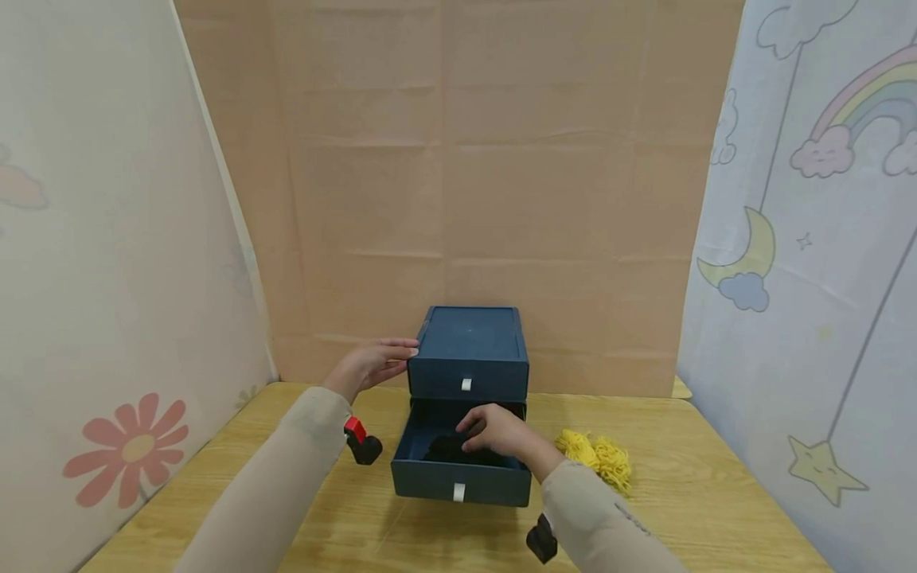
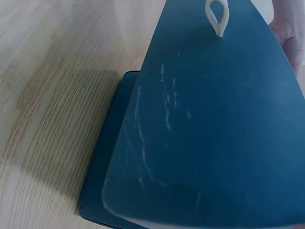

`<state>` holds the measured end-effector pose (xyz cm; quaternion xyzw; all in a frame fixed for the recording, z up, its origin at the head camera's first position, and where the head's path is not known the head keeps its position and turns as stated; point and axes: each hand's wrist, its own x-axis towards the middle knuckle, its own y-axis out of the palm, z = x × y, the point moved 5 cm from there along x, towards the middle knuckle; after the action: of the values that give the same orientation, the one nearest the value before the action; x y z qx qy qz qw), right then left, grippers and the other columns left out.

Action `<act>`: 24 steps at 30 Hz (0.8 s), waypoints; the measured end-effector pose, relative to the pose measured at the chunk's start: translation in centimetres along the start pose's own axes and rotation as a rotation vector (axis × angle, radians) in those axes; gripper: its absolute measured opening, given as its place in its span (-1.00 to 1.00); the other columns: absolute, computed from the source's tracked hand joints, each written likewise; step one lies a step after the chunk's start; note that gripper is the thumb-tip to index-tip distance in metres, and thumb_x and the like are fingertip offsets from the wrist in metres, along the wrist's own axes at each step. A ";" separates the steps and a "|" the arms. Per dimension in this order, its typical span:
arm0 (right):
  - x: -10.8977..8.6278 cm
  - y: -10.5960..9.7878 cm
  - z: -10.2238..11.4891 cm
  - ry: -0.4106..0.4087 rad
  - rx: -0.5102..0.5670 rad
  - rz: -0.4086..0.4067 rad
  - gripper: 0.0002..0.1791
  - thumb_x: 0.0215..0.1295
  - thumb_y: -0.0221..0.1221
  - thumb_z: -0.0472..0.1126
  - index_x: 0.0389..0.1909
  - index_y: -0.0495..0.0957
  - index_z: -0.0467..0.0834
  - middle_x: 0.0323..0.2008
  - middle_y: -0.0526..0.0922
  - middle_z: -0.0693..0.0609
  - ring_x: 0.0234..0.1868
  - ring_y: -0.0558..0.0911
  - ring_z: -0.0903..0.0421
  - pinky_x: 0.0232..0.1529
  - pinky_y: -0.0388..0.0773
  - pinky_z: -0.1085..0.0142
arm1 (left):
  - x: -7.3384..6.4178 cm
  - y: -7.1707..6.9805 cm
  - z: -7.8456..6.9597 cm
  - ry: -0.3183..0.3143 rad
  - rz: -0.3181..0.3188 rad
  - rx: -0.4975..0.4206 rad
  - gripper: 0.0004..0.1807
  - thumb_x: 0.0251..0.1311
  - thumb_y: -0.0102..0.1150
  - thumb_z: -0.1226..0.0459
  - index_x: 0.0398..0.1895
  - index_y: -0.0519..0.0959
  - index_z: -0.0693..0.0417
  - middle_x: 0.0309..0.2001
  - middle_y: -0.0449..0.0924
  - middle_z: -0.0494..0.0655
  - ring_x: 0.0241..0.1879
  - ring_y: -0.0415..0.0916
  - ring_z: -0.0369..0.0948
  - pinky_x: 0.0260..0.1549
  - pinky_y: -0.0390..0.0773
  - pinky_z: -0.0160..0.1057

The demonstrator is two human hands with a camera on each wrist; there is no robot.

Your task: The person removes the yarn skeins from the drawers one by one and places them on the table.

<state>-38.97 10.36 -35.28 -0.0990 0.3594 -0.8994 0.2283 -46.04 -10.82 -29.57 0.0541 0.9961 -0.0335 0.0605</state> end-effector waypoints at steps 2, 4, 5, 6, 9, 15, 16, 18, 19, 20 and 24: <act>0.1 0.1 0.0 0.003 -0.014 0.005 -0.73 0.18 0.30 -0.32 -0.08 0.61 -0.26 -0.07 0.64 -0.12 -0.04 0.63 -0.10 0.00 0.60 -0.03 | 0.0 0.0 0.0 0.001 0.001 0.001 -0.72 0.21 0.28 0.27 0.00 0.67 0.05 -0.09 0.64 -0.03 -0.25 0.56 -0.23 0.09 0.56 -0.26; 0.2 0.1 -0.1 0.004 -0.026 0.010 -0.74 0.17 0.30 -0.33 -0.10 0.62 -0.25 -0.07 0.64 -0.10 -0.06 0.63 -0.08 -0.02 0.61 0.00 | 0.1 0.0 0.0 0.003 0.001 0.004 -0.72 0.21 0.28 0.27 0.00 0.67 0.05 -0.08 0.64 -0.03 -0.25 0.56 -0.23 0.09 0.56 -0.27; 0.2 0.2 -0.1 0.003 -0.032 0.012 -0.74 0.17 0.30 -0.33 -0.10 0.62 -0.25 -0.07 0.63 -0.10 -0.07 0.64 -0.07 -0.03 0.62 0.01 | 0.0 0.0 0.0 0.003 0.001 0.005 -0.71 0.21 0.28 0.27 0.00 0.67 0.05 -0.08 0.63 -0.03 -0.25 0.56 -0.23 0.09 0.56 -0.27; 0.3 0.2 -0.1 0.003 -0.035 0.015 -0.74 0.17 0.30 -0.34 -0.10 0.62 -0.25 -0.08 0.64 -0.09 -0.08 0.64 -0.05 -0.05 0.62 0.03 | 0.0 0.0 0.0 0.003 0.001 0.007 -0.71 0.21 0.28 0.27 0.00 0.67 0.05 -0.08 0.63 -0.03 -0.24 0.56 -0.23 0.09 0.56 -0.27; 0.3 0.3 -0.1 0.006 -0.038 0.017 -0.75 0.15 0.31 -0.35 -0.12 0.62 -0.25 -0.14 0.64 -0.06 -0.16 0.64 0.03 -0.14 0.64 0.12 | 0.0 0.0 0.0 0.000 0.001 0.010 -0.72 0.21 0.28 0.27 0.00 0.67 0.05 -0.09 0.63 -0.03 -0.24 0.56 -0.23 0.08 0.56 -0.27; 0.3 0.2 0.1 0.019 -0.007 0.013 -0.75 0.14 0.31 -0.37 -0.13 0.61 -0.26 -0.32 0.67 -0.02 -0.39 0.56 0.17 -0.48 0.48 0.33 | 0.0 0.0 0.0 -0.009 -0.003 0.006 -0.73 0.21 0.28 0.27 -0.01 0.67 0.05 -0.13 0.63 -0.03 -0.27 0.56 -0.22 0.04 0.57 -0.30; 0.2 0.2 0.2 0.016 -0.002 0.007 -0.75 0.14 0.32 -0.37 -0.13 0.61 -0.26 -0.33 0.67 -0.02 -0.39 0.56 0.17 -0.48 0.47 0.34 | 0.0 0.0 0.0 -0.010 -0.004 0.006 -0.73 0.21 0.28 0.27 -0.02 0.67 0.05 -0.14 0.63 -0.04 -0.28 0.55 -0.22 0.04 0.57 -0.30; 0.2 0.0 0.2 0.015 0.007 -0.009 -0.75 0.14 0.33 -0.35 -0.13 0.62 -0.25 -0.32 0.67 -0.02 -0.40 0.55 0.17 -0.50 0.46 0.34 | 0.0 0.0 0.0 -0.008 -0.003 0.008 -0.73 0.21 0.28 0.27 -0.02 0.67 0.06 -0.15 0.64 -0.04 -0.28 0.55 -0.22 0.05 0.57 -0.28; 0.1 -0.1 0.3 0.013 0.013 -0.019 -0.74 0.13 0.34 -0.34 -0.13 0.62 -0.24 -0.30 0.67 -0.03 -0.38 0.55 0.17 -0.49 0.47 0.34 | 0.0 0.0 0.0 -0.006 -0.001 0.009 -0.73 0.21 0.28 0.27 -0.01 0.67 0.06 -0.16 0.63 -0.04 -0.28 0.55 -0.23 0.07 0.56 -0.28; 0.1 -0.3 0.3 0.013 0.022 -0.029 -0.74 0.13 0.34 -0.33 -0.13 0.62 -0.23 -0.28 0.67 -0.03 -0.37 0.55 0.15 -0.48 0.47 0.33 | 0.1 0.0 0.0 -0.005 0.000 0.009 -0.72 0.21 0.28 0.27 -0.01 0.67 0.06 -0.16 0.63 -0.04 -0.28 0.54 -0.23 0.08 0.55 -0.27; -0.1 -1.0 0.5 0.000 0.051 -0.063 -0.74 0.15 0.34 -0.29 -0.12 0.62 -0.20 -0.23 0.67 -0.05 -0.35 0.55 0.12 -0.46 0.48 0.31 | 0.1 0.0 0.0 -0.003 0.003 0.006 -0.72 0.21 0.28 0.28 0.00 0.67 0.06 -0.18 0.63 -0.05 -0.30 0.53 -0.23 0.11 0.54 -0.25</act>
<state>-39.02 10.72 -34.25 -0.1047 0.3330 -0.9150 0.2023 -46.10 -10.78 -29.60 0.0558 0.9958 -0.0367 0.0620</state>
